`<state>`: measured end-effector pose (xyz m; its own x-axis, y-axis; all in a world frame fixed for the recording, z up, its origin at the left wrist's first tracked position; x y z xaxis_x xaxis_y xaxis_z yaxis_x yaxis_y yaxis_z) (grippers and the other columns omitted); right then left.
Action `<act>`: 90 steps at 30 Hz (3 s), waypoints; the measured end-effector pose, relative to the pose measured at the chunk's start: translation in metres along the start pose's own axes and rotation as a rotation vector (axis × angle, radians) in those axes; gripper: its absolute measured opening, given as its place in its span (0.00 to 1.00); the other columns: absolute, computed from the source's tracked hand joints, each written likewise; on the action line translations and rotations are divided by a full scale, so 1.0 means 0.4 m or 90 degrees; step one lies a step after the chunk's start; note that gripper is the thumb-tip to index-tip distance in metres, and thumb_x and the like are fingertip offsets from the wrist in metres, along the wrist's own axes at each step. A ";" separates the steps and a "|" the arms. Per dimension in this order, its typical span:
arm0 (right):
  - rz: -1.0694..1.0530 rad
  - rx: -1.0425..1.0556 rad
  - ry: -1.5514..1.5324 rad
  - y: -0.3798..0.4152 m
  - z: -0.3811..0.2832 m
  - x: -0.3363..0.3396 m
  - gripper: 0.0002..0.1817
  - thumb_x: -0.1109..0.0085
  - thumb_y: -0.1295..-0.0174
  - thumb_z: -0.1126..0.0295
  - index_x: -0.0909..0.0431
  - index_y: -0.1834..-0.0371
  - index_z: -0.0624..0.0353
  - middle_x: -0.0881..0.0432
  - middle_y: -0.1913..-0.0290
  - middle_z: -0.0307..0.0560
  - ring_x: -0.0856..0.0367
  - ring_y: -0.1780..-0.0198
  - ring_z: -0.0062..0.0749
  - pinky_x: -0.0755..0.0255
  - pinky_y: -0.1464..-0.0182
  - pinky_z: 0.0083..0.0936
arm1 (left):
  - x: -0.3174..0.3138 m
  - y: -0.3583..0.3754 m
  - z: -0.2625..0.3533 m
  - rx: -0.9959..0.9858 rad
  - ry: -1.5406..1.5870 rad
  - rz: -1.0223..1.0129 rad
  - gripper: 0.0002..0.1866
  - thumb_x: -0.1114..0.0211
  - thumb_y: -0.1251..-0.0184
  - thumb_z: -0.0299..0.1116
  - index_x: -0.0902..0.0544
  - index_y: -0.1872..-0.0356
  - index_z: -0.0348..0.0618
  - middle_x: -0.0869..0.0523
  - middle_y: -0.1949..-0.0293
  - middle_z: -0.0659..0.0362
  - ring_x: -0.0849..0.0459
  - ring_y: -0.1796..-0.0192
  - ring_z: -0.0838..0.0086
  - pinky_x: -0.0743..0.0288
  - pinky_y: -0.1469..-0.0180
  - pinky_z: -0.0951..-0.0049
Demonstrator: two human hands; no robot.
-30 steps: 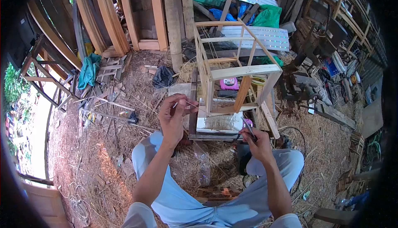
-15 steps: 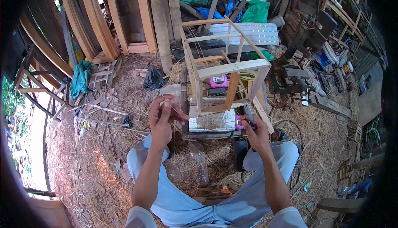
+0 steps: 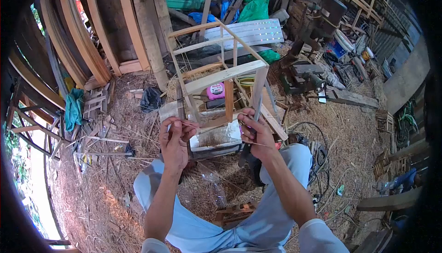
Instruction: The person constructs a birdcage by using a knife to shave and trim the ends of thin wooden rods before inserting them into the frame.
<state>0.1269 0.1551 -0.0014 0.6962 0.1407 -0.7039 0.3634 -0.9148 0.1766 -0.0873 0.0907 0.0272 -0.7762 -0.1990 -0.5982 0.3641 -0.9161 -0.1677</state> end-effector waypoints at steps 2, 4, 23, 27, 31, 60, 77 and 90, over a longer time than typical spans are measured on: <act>-0.067 -0.019 0.076 -0.002 0.010 0.000 0.12 0.47 0.37 0.72 0.27 0.50 0.59 0.22 0.61 0.35 0.42 0.82 0.11 0.49 0.82 0.10 | 0.016 -0.012 0.004 -0.036 0.020 0.021 0.08 0.46 0.30 0.31 0.28 0.55 0.41 0.18 0.61 0.52 0.15 0.57 0.63 0.18 0.57 0.74; -0.057 -0.061 0.274 0.016 0.027 -0.013 0.15 0.46 0.37 0.72 0.28 0.47 0.60 0.20 0.56 0.37 0.41 0.82 0.10 0.47 0.82 0.10 | 0.042 -0.016 0.024 -0.087 0.037 0.090 0.08 0.45 0.30 0.31 0.28 0.55 0.40 0.18 0.60 0.52 0.16 0.56 0.63 0.18 0.56 0.74; 0.080 0.038 0.014 -0.045 -0.042 0.057 0.16 0.47 0.34 0.56 0.28 0.56 0.58 0.28 0.68 0.33 0.46 0.81 0.10 0.50 0.81 0.10 | 0.005 0.000 -0.024 0.018 0.004 0.031 0.09 0.46 0.29 0.34 0.27 0.56 0.40 0.18 0.59 0.53 0.15 0.59 0.65 0.20 0.60 0.74; 0.059 0.047 -0.061 -0.087 -0.045 0.070 0.15 0.47 0.34 0.56 0.29 0.59 0.56 0.23 0.64 0.36 0.47 0.81 0.10 0.50 0.81 0.09 | -0.003 -0.003 -0.061 0.041 -0.115 0.028 0.10 0.46 0.29 0.36 0.26 0.56 0.39 0.18 0.59 0.54 0.16 0.66 0.70 0.24 0.67 0.76; 0.069 0.058 0.006 -0.079 -0.047 0.043 0.12 0.48 0.34 0.58 0.29 0.60 0.56 0.20 0.65 0.39 0.45 0.83 0.10 0.50 0.83 0.09 | -0.004 -0.008 -0.071 0.083 -0.131 0.033 0.11 0.44 0.30 0.38 0.25 0.57 0.40 0.18 0.58 0.55 0.16 0.68 0.73 0.25 0.69 0.77; -0.073 0.084 0.341 0.014 0.176 -0.039 0.12 0.39 0.39 0.65 0.21 0.59 0.62 0.20 0.73 0.37 0.39 0.83 0.10 0.48 0.82 0.13 | 0.056 0.065 -0.132 0.142 -0.255 -0.014 0.11 0.48 0.28 0.38 0.27 0.58 0.41 0.21 0.64 0.58 0.21 0.65 0.76 0.23 0.61 0.73; -0.399 -0.131 0.652 0.124 0.455 -0.045 0.15 0.48 0.33 0.62 0.25 0.53 0.63 0.20 0.65 0.39 0.29 0.73 0.17 0.33 0.72 0.20 | 0.559 0.206 -0.128 0.106 -0.613 0.274 0.10 0.48 0.31 0.32 0.24 0.66 0.36 0.20 0.79 0.59 0.22 0.80 0.73 0.29 0.76 0.71; -0.185 -0.090 0.928 -0.076 1.051 0.244 0.15 0.48 0.36 0.61 0.24 0.59 0.63 0.21 0.71 0.61 0.19 0.68 0.38 0.29 0.66 0.37 | 1.165 0.374 -0.683 0.199 -0.600 0.558 0.17 0.38 0.47 0.28 0.23 0.53 0.39 0.18 0.61 0.48 0.18 0.59 0.52 0.25 0.57 0.56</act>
<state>-0.0765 0.0375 -0.3648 0.5501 0.6295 0.5488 0.5903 -0.7579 0.2776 -0.2539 -0.0441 -0.4907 -0.4508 -0.8094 0.3763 0.8903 -0.3774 0.2547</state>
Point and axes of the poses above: each hand's wrist, its own y-axis away from the middle knuckle, its own x-axis out of the back of the hand, z = x × y, the point moved 8 cm from there along -y, towards the middle knuckle
